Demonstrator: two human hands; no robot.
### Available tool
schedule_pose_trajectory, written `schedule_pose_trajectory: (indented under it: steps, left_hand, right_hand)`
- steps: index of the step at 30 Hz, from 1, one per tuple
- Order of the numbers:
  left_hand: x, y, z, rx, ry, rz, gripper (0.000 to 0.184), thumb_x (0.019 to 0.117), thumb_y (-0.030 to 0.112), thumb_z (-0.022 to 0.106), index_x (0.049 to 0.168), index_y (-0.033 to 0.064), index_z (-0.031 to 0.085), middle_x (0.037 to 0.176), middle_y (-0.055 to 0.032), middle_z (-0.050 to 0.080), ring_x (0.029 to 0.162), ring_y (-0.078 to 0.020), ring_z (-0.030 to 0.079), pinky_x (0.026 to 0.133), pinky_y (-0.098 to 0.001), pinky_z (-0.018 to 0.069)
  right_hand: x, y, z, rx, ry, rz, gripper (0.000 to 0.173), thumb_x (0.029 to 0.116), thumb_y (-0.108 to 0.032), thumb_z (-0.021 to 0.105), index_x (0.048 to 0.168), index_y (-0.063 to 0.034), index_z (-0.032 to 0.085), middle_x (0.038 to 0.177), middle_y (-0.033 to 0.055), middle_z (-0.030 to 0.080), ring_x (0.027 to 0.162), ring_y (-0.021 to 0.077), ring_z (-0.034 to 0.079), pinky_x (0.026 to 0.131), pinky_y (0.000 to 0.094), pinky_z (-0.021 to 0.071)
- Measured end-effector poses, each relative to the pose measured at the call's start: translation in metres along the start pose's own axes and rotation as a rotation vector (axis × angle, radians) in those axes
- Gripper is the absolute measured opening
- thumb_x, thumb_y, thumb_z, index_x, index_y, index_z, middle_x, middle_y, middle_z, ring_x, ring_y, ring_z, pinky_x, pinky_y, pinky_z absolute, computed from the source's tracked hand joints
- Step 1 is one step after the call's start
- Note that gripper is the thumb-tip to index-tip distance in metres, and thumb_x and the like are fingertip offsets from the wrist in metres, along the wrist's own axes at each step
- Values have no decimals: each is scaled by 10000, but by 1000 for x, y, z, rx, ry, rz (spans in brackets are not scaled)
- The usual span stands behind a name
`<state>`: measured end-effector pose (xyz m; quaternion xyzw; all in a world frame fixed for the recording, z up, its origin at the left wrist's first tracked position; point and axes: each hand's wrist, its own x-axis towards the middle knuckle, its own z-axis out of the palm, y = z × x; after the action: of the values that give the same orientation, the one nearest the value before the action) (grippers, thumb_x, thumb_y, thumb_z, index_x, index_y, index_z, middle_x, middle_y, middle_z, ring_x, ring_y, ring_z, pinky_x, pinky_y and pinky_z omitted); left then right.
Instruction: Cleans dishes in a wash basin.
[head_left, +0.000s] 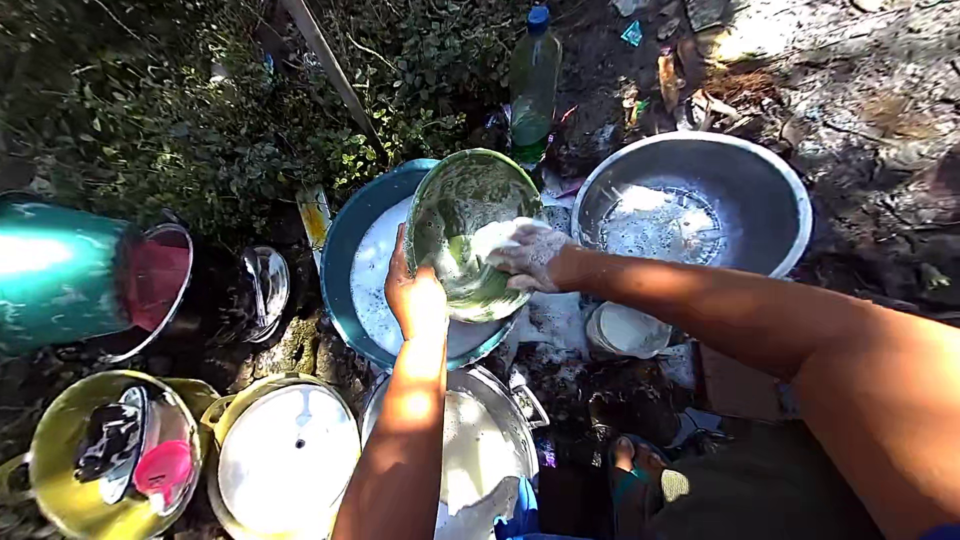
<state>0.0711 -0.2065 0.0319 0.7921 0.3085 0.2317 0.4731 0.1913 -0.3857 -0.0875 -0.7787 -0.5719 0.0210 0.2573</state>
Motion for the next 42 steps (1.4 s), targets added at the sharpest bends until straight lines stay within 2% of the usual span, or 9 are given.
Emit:
schedule_pose_trajectory:
  steps: [3,7,12,17,22,26,29,34,42]
  left_hand:
    - [-3,-2,1,-40,-38,108,580,905,-95,540,1448,106,577,1479,-24,575,1313,-105,568,1100,-341,472]
    - [-13,-8,15,-268,-58,131,610,935,-93,515,1504,127,514,1535,-10,518,1352,-140,543,1092,-383,493]
    - [-22,-12,16,-291,-32,99,527,1011,8,525,1522,125,477,1531,-24,516,1358,-140,535,1111,-371,475]
    - [-12,3,9,-198,7,4,575,942,-91,526,1477,118,544,1467,-25,582,1294,-114,584,1068,-346,496]
    - [-13,7,5,-138,-66,98,624,909,-125,510,1491,99,527,1506,-17,547,1323,-97,559,1094,-323,482]
    - [-27,1,24,-163,-25,320,516,924,-83,483,1428,-1,557,1557,-101,481,1432,-164,459,1167,-342,412]
    - [-33,-7,23,-101,10,410,503,897,-62,466,1385,-44,586,1532,-143,507,1462,-217,429,1215,-363,340]
    - [-32,-13,22,-126,30,444,520,860,-82,459,1362,-69,594,1494,-165,542,1439,-224,462,1208,-353,353]
    - [-33,-17,20,-130,35,440,518,854,-98,460,1349,-64,609,1484,-167,552,1424,-210,483,1191,-336,381]
  right_hand:
    - [17,11,-32,-159,-90,204,438,1032,-245,513,1398,-21,603,1542,196,490,1493,402,354,1254,579,191]
    - [18,-48,18,155,9,340,321,1016,-209,537,1245,-62,707,1293,161,682,1232,349,632,1037,569,498]
    - [67,-131,7,984,391,461,254,1055,-73,480,1221,68,612,1165,200,649,1103,212,625,984,346,510]
    - [31,-70,11,491,6,95,211,959,15,573,1123,89,681,1132,259,680,1121,387,651,1012,519,499]
    - [38,6,-36,-168,-272,286,200,962,-82,618,1135,-47,714,1133,193,695,1142,404,631,983,594,475]
    - [5,-32,-9,35,-66,285,306,977,-324,651,1068,-40,718,1084,204,684,1085,408,653,910,592,536]
    - [-19,-52,6,299,6,159,185,955,-157,666,1068,-24,729,1090,179,696,1083,357,658,976,529,524]
    - [-20,-6,-32,-181,-158,284,158,898,-45,689,1050,-20,728,1122,220,683,1108,440,644,863,611,538]
    - [-20,-21,-29,-135,-162,300,139,885,-2,689,1016,-5,735,1082,223,681,1065,439,649,839,603,544]
